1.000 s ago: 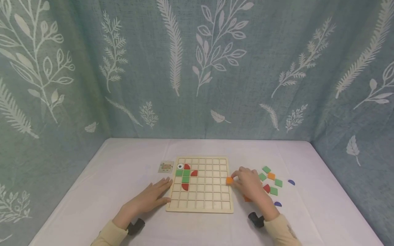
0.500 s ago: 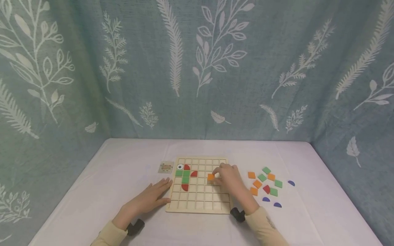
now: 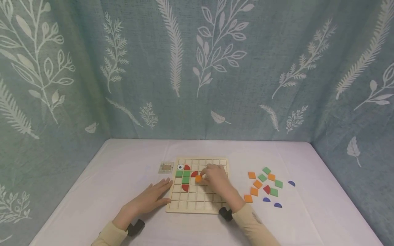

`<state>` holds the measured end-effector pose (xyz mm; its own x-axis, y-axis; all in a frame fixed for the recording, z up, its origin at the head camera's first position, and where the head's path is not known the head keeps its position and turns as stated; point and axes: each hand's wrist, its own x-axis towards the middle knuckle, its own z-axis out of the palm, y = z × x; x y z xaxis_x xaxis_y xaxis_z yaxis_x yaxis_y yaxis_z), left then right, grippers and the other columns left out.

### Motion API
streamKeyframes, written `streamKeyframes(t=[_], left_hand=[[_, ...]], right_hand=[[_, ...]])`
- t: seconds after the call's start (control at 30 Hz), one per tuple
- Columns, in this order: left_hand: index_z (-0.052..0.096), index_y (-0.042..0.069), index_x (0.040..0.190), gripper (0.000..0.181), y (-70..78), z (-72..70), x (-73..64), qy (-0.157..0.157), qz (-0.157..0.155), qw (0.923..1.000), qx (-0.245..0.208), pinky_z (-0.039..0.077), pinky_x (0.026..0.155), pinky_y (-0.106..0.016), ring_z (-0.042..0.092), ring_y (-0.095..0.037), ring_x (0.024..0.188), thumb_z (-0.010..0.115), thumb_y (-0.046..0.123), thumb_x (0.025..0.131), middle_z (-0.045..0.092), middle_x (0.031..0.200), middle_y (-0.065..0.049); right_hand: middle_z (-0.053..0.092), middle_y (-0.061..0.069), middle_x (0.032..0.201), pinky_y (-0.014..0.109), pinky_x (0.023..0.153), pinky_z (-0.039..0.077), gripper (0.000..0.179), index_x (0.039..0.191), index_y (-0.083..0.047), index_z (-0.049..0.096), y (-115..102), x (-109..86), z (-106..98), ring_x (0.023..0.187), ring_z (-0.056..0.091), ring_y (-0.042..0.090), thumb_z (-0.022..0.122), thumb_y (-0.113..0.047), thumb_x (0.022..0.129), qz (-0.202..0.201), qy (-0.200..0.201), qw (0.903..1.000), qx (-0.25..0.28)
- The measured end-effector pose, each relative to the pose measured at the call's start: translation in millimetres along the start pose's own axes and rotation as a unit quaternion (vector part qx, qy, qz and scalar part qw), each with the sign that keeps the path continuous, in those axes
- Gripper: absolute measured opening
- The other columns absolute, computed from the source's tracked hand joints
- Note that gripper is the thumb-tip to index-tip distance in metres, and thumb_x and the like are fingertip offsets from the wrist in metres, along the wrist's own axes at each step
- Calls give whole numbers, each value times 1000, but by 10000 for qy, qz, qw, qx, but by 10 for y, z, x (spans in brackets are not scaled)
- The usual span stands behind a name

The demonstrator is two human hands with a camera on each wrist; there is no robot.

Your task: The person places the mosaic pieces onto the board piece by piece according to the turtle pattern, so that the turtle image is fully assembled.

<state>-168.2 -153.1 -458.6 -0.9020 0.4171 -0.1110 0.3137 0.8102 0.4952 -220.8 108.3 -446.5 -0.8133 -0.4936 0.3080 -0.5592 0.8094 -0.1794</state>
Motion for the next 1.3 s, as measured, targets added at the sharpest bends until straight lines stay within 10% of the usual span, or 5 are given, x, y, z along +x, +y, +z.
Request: streamKeyframes(t=[0.33, 0.57, 1.3], left_hand=[[37, 6, 142, 69, 17, -10, -6, -10, -35, 10000, -43, 15, 112, -58, 24, -32, 139, 56, 43, 87, 32, 149, -14], [38, 4, 141, 70, 35, -16, -17, -8, -15, 10000, -93, 16, 112, -59, 25, -32, 139, 57, 43, 86, 33, 148, -14], [37, 5, 142, 69, -12, -1, 12, -22, -4, 10000, -49, 15, 112, -58, 24, -32, 139, 57, 42, 88, 31, 149, -14]], right_hand=[[61, -4, 76, 45, 80, 45, 22, 88, -14, 73, -99, 95, 65, 74, 57, 14, 76, -32, 76, 79, -262, 9992, 275], [62, -5, 76, 27, 65, 32, 20, 86, -15, 73, -132, 136, 93, 71, 54, 11, 77, -31, 75, 82, -409, 9991, 110], [57, -8, 70, 29, 65, 30, 17, 86, -20, 75, -119, 135, 96, 64, 43, 7, 80, -27, 72, 19, -558, 9980, 309]])
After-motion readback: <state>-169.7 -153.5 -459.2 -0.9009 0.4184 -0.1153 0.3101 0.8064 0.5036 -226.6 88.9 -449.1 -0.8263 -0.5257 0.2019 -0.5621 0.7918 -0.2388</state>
